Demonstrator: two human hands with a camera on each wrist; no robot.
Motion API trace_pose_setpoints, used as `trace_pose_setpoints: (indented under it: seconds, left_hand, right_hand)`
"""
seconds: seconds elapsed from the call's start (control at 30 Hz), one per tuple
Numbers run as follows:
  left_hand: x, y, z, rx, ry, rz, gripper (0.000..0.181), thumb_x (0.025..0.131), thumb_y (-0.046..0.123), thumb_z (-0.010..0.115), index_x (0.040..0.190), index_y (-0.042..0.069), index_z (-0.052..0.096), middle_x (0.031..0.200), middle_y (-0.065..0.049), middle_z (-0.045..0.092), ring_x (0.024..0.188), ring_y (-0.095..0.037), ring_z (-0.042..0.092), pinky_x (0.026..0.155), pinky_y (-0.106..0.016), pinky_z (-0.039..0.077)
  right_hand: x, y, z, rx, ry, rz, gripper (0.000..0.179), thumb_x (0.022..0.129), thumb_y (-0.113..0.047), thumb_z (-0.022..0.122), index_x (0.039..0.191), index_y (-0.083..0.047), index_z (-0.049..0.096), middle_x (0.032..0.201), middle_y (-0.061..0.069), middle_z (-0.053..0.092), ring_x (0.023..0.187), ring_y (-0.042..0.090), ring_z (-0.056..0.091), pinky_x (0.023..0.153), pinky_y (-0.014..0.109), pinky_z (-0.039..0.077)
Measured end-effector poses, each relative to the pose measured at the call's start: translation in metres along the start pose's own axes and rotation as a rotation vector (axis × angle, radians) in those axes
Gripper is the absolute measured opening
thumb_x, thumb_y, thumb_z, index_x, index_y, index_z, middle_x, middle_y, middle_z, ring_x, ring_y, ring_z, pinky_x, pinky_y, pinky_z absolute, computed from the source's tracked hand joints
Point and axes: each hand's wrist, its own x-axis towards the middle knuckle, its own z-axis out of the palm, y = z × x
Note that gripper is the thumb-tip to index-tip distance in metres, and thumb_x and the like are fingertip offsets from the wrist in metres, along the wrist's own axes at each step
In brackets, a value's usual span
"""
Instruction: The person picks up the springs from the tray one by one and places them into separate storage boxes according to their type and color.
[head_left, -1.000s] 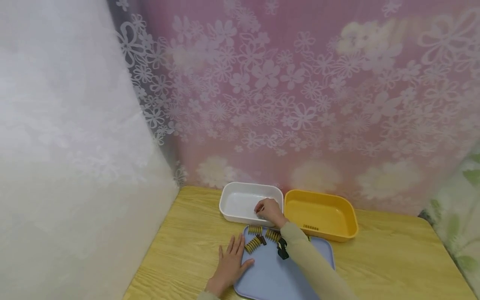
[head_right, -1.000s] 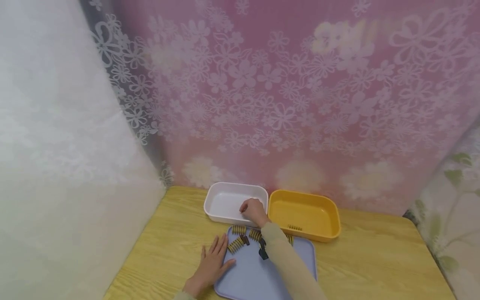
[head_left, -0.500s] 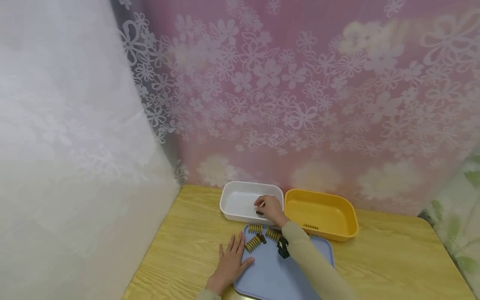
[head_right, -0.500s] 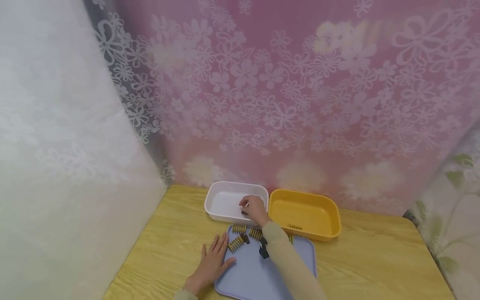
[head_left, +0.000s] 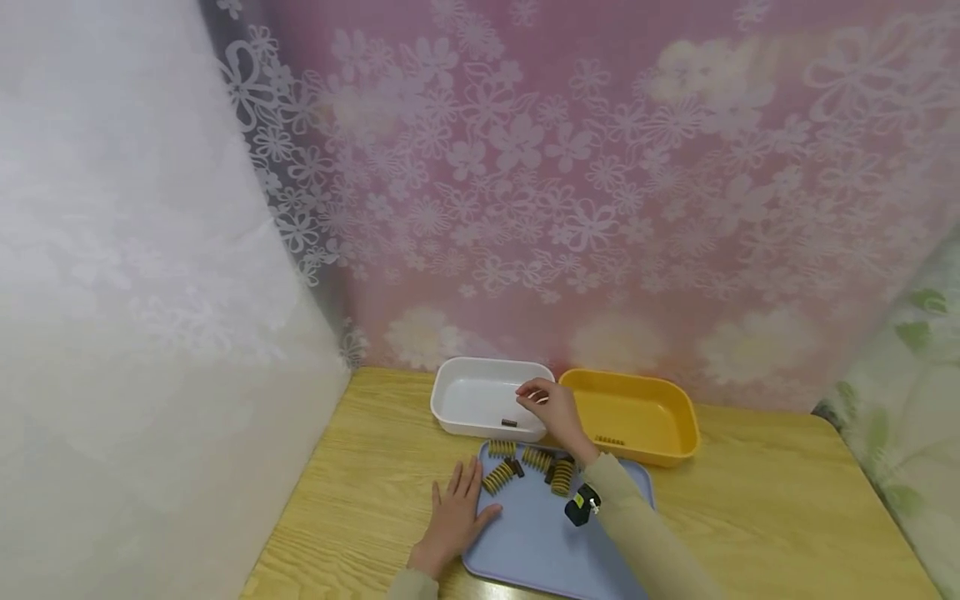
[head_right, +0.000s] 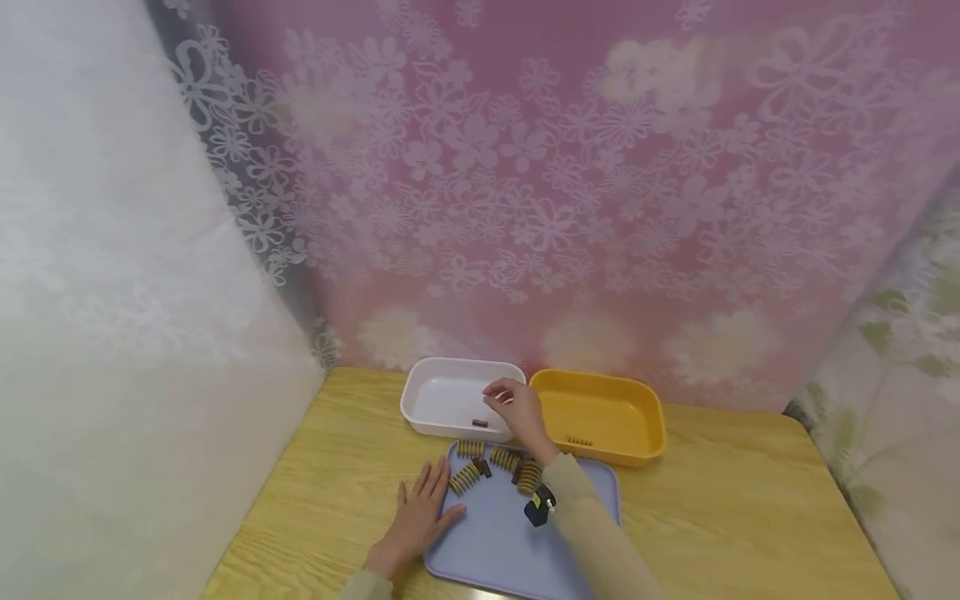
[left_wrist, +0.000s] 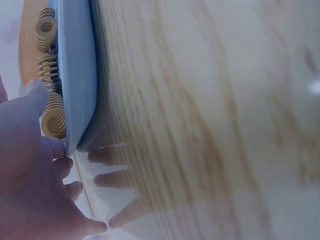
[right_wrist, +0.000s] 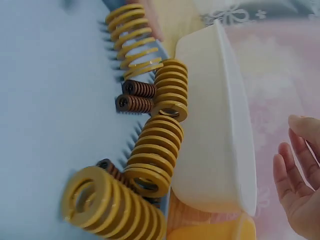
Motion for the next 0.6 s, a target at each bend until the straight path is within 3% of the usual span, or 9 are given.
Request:
trace_pose_setpoints:
  seconds: [0.23,0.6]
  left_hand:
    - [0.0,0.002,-0.001,-0.01,-0.014,-0.006,0.08,0.098,0.046,0.062,0.153,-0.005,0.037,0.159,-0.022,0.036,0.145,-0.049,0.032,0.104,-0.083,0.019]
    - [0.0,0.01,-0.008,-0.028,-0.039,-0.021,0.079,0.098,0.043,0.064,0.153,-0.006,0.037,0.16,-0.023,0.036,0.146,-0.049,0.03,0.104,-0.083,0.017]
  right_hand:
    - [-0.025,0.0,-0.018,0.065,0.048,0.092,0.014,0.088,-0.014,0.081,0.1,-0.008,0.077,0.096,0.007,0.075,0.086,0.025,0.069,0.076,0.022,0.056]
    - [-0.062,0.007,-0.035,0.108,0.079,0.197,0.018,0.09,-0.013,0.079,0.106,-0.009,0.076,0.103,0.009,0.075,0.094,0.027,0.068,0.079,0.019,0.056]
